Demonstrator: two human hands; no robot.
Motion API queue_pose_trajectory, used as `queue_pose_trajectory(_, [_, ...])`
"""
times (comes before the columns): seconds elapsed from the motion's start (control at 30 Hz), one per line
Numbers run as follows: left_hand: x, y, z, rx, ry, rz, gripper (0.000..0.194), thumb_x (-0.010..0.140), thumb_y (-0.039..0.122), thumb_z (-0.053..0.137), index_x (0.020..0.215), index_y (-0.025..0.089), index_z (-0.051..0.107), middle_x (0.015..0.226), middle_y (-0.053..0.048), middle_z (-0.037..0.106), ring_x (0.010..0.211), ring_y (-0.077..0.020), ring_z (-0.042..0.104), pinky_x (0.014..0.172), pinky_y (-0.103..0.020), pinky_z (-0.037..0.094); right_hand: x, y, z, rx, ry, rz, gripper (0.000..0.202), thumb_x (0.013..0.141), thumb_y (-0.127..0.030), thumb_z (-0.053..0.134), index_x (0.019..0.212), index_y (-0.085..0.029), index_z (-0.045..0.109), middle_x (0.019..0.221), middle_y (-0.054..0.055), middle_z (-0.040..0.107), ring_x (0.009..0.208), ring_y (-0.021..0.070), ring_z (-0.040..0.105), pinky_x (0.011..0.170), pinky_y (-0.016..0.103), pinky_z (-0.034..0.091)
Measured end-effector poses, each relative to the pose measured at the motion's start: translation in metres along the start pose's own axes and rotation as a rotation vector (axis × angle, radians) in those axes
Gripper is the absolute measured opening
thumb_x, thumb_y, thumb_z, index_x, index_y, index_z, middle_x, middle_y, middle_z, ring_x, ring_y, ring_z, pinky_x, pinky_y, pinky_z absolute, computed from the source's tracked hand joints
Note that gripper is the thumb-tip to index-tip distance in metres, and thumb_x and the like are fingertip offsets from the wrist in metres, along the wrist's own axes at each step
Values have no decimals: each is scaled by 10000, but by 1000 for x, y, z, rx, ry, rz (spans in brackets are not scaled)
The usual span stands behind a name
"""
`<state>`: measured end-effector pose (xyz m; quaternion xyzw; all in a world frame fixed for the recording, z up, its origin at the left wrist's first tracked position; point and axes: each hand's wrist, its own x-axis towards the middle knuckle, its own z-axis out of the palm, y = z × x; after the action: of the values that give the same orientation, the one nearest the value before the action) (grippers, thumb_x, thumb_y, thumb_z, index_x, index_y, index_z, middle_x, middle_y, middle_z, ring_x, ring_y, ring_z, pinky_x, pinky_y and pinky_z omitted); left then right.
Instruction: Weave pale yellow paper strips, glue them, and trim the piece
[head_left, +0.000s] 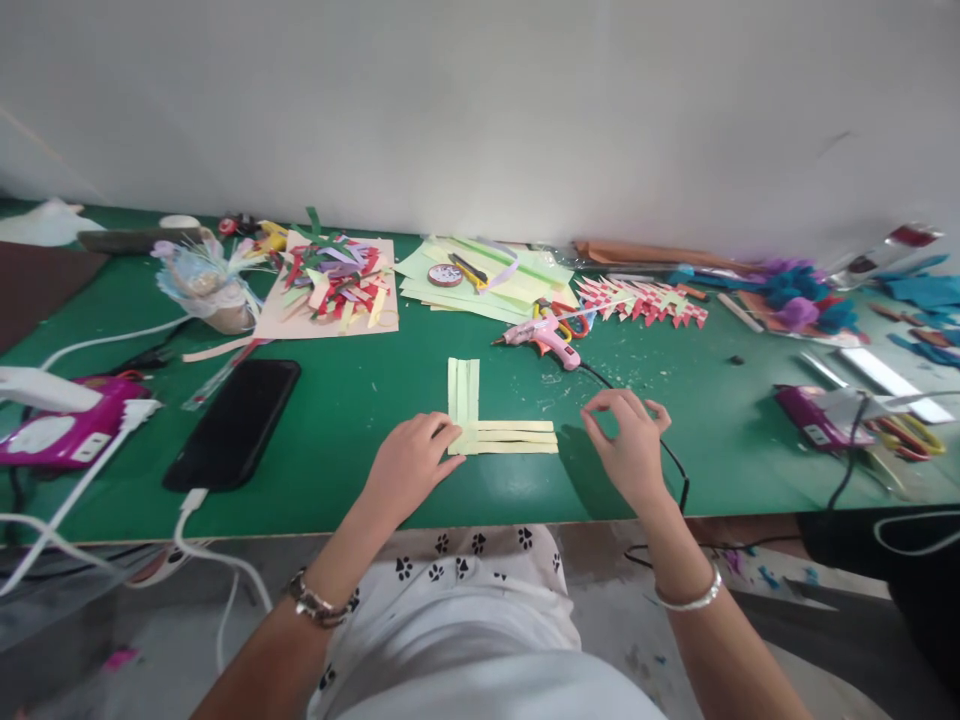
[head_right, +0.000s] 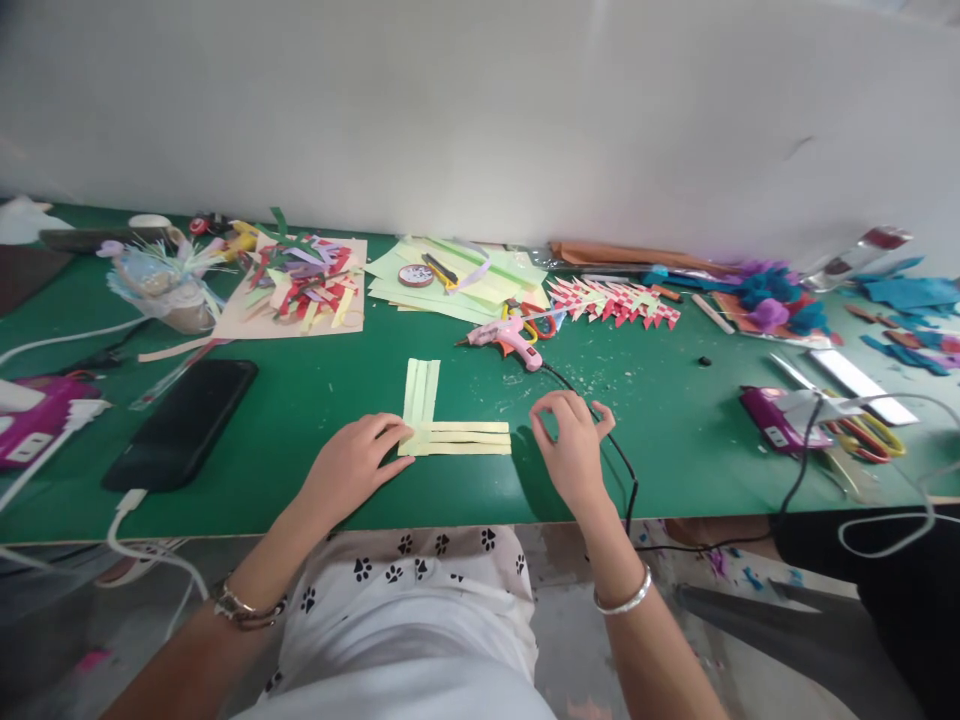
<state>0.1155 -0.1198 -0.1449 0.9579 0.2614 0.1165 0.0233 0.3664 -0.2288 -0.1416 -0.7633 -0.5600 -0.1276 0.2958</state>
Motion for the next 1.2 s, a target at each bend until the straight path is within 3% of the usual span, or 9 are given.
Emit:
queue_pose_trajectory(0.2, [-2,-12,1,19,-2,8,177,888,283,466,965,179,587,932,-51,604,816,-194,562,674,-313,438,4,-5,0,109,-45,-39,180,851,-260,463,728,-214,587,716,-18,651,658,144,580,892,383,250])
queue_pose_trajectory(0.4, [2,6,7,-33,79,-283,367,831,476,501,989,156,588,987,-74,600,887,-225,560,686,-329,461,6,-2,5,193,-42,-59,224,831,-362,530,685,-208,600,611,7,620,617,165,560,704,313,417])
queue_pose_trajectory(0.67, [11,28,13,27,49,-512,254,811,381,560,962,177,570,997,-80,575,884,-220,558,633,-292,455,3,0,9,226,-59,-31,208,821,-356,554,694,-198,599,624,10,625,599,159,557,665,309,425])
queue_pose_trajectory(0.97, [11,24,16,-3,62,-511,327,848,372,497,1101,166,522,1039,-92,565,926,-231,566,689,-299,460,7,-10,12,264,-139,-84,255,855,-372,500,680,-198,569,598,-2,599,583,141,539,665,283,402])
queue_pose_trajectory(1.2, [23,-14,-1,-119,-54,-351,314,864,326,442,1108,156,541,1047,-85,555,768,-173,585,589,-258,450,44,7,6,109,-123,-101,396,875,-455,418,594,-193,514,552,9,538,496,126,456,523,251,318])
